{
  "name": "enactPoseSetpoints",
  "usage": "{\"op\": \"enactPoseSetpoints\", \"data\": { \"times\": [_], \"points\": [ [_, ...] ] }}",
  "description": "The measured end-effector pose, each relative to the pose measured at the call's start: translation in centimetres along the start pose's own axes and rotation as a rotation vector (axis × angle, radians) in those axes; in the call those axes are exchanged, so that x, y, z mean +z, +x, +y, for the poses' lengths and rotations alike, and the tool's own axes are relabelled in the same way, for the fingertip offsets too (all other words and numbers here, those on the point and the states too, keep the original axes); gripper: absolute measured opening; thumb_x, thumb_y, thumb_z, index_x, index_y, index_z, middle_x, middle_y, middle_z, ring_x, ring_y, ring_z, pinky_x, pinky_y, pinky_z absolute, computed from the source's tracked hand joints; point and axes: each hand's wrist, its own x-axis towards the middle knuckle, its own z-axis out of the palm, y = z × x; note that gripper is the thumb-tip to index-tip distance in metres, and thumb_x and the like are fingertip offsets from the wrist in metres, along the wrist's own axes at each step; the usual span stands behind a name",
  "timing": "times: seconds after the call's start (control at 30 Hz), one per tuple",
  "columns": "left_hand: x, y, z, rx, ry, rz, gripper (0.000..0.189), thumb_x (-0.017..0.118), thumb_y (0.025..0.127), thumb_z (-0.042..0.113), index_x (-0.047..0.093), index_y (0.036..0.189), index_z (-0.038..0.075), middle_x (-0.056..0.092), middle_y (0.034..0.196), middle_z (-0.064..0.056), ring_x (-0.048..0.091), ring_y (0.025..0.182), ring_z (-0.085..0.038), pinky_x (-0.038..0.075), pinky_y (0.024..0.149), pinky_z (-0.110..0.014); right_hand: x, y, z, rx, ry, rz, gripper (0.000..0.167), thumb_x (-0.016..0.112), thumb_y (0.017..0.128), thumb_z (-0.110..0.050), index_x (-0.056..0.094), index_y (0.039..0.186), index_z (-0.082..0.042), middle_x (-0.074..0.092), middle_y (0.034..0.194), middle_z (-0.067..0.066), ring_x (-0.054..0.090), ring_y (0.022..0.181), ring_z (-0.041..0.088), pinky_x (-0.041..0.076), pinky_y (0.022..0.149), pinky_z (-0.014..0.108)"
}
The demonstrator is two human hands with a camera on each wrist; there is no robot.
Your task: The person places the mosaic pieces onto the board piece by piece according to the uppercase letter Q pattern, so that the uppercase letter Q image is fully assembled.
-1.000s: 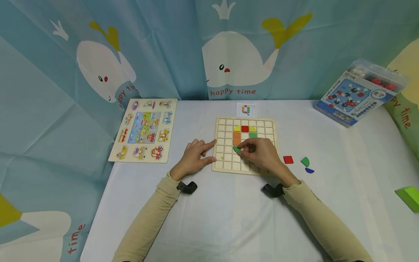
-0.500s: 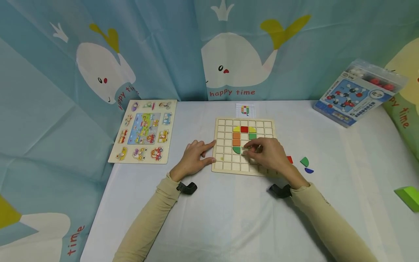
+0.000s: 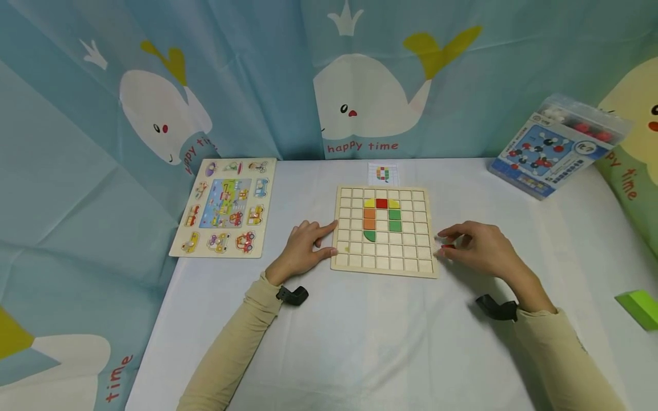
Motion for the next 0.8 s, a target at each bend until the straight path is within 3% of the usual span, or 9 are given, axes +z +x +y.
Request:
{"op": "enactPoseSetpoints", "data": {
  "times": [0.3, 0.8],
  "points": [
    [0.0, 0.0, -0.1, 0.010, 0.000, 0.002, 0.071, 0.080, 0.096, 0.035, 0.053, 0.158, 0.014, 0.047, 0.081, 0.001, 0.033, 0.080, -0.015, 0.024, 0.078, -0.033, -0.2, -1.3, 1.6, 0.004, -0.010, -0.038, 0.033, 0.092, 0.082, -0.015, 0.081, 0.112, -0.007, 0.076, 0.102, 0.011, 0.065, 0.084, 0.020, 0.050, 0.069, 0.031],
    [-0.1, -0.1, 0.0, 0.019, -0.012, 0.009, 0.070, 0.080, 0.095, 0.032, 0.054, 0.157, 0.012, 0.047, 0.080, -0.001, 0.032, 0.079, -0.015, 0.024, 0.078, -0.033, 0.3, -1.0, 2.1, -0.009, -0.024, -0.030, 0.029, 0.090, 0.084, -0.011, 0.077, 0.109, -0.002, 0.075, 0.098, 0.012, 0.066, 0.083, 0.020, 0.051, 0.070, 0.031]
  ]
}}
